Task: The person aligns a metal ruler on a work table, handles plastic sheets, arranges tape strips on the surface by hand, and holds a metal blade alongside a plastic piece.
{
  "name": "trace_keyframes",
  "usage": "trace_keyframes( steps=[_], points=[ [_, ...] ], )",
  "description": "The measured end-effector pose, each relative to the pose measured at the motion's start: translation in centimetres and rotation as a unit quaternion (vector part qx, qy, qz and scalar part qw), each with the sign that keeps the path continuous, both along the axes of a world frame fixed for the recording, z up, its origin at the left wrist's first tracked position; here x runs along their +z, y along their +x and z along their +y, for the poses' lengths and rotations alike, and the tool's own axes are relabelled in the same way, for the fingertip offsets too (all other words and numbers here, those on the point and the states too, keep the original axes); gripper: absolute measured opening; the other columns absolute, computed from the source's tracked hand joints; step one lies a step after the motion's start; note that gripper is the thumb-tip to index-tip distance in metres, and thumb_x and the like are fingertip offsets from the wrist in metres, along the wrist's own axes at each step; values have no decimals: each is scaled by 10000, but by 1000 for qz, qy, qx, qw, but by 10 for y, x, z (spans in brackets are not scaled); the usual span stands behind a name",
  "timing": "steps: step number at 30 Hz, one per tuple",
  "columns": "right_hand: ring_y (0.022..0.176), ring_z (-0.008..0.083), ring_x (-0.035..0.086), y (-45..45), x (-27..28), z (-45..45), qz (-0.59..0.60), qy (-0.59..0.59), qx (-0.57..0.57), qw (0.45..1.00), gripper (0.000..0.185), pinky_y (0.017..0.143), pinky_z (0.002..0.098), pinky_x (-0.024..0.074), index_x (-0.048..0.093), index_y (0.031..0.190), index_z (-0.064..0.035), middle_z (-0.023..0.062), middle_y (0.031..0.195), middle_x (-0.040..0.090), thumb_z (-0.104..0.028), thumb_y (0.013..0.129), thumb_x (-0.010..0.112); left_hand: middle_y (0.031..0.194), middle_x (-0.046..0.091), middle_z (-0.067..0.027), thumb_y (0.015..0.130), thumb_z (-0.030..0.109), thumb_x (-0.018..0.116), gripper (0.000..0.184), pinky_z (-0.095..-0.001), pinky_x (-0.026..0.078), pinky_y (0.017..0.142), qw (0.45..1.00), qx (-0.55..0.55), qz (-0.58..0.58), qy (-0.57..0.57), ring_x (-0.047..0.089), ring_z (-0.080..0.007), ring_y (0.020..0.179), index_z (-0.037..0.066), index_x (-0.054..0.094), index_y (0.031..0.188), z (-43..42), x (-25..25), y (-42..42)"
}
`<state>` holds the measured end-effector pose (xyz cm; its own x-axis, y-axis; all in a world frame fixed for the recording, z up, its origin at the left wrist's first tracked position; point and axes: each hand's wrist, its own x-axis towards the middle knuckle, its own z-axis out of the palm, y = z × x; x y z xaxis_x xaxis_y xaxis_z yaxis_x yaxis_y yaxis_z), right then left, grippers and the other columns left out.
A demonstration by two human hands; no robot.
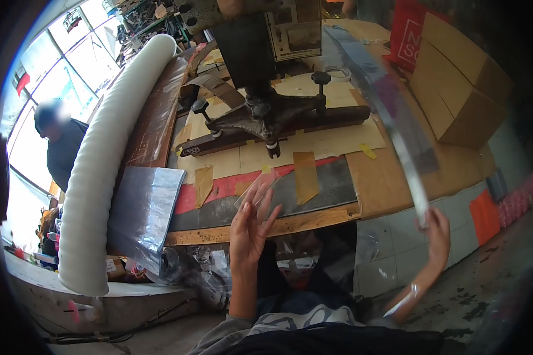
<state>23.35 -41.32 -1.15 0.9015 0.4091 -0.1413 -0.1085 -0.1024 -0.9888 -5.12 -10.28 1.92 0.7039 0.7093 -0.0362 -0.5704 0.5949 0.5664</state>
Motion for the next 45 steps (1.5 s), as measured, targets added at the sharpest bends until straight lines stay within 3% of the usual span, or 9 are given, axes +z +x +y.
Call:
trace_keyframes(
  steps=[8, 11, 17, 20, 23, 26, 34, 40, 45],
  points=[
    [825, 273, 601, -36, 30, 62, -271, -437, 8, 858, 478, 748, 397, 487, 509, 1119, 24, 170, 905, 605, -367, 888, 660, 1483, 321, -216, 1031, 164, 341, 462, -496, 380, 1095, 1000, 5, 12, -17, 325, -306, 1387, -23, 259, 1445, -13, -4, 4],
    [759, 250, 588, -34, 6, 95, -416, -427, -107, 796, 414, 693, 366, 468, 531, 1087, 5, 158, 823, 595, -341, 896, 655, 1483, 325, -215, 1032, 181, 338, 463, -492, 377, 1097, 1000, 4, 25, -16, 326, -301, 1387, -19, 266, 1443, -15, -5, 2],
    [723, 248, 607, -46, 3, 88, -258, -293, -148, 909, 339, 681, 386, 478, 516, 1055, 2, 121, 751, 609, -287, 916, 626, 1482, 332, -213, 1037, 242, 305, 480, -492, 363, 1104, 999, -21, 32, -22, 326, -296, 1389, -10, 272, 1445, -10, -6, 8],
    [622, 166, 588, -51, -50, 57, -351, -244, -187, 884, 317, 570, 323, 473, 508, 1043, -37, 61, 641, 562, -315, 930, 609, 1476, 342, -213, 1038, 262, 295, 488, -491, 355, 1108, 998, -39, 42, -17, 325, -299, 1389, -7, 277, 1445, -9, 0, 13],
    [531, 99, 536, -51, -46, 42, -184, -50, -93, 977, 305, 435, 248, 395, 508, 1004, -69, 20, 623, 530, -357, 946, 591, 1465, 354, -221, 1037, 271, 293, 493, -487, 357, 1106, 998, -62, 28, -20, 334, -308, 1384, -7, 280, 1444, -7, -2, 17],
    [426, 55, 439, -46, 2, 66, -84, 29, -32, 996, 291, 366, 206, 311, 500, 967, -84, -6, 589, 483, -367, 961, 569, 1458, 360, -228, 1036, 273, 284, 494, -483, 358, 1106, 996, -86, 25, -11, 346, -316, 1376, -8, 282, 1443, -10, -1, 22],
    [380, 24, 331, -50, -15, 93, -220, 115, -104, 963, 436, 323, 199, 210, 452, 773, -89, -37, 494, 356, -475, 968, 502, 1442, 380, -241, 1020, 280, 303, 506, -470, 378, 1096, 994, -106, 4, 7, 386, -337, 1349, 2, 296, 1443, -11, 5, 24],
    [405, 68, 350, -93, -18, 77, -158, 276, 39, 947, 578, 376, 208, 251, 414, 747, -77, -7, 518, 371, -625, 933, 419, 1437, 385, -242, 1028, 266, 286, 500, -427, 368, 1111, 997, -66, 25, 38, 384, -333, 1351, 23, 258, 1464, -15, 15, 32],
    [562, 156, 585, -161, -59, 61, -297, -25, 128, 946, 390, 505, 254, 443, 586, 975, -27, 54, 705, 607, -409, 907, 626, 1433, 384, -253, 1034, 271, 266, 507, -407, 336, 1130, 995, 54, -11, 87, 360, -334, 1366, 45, 205, 1484, -26, 26, 45]
  ],
)
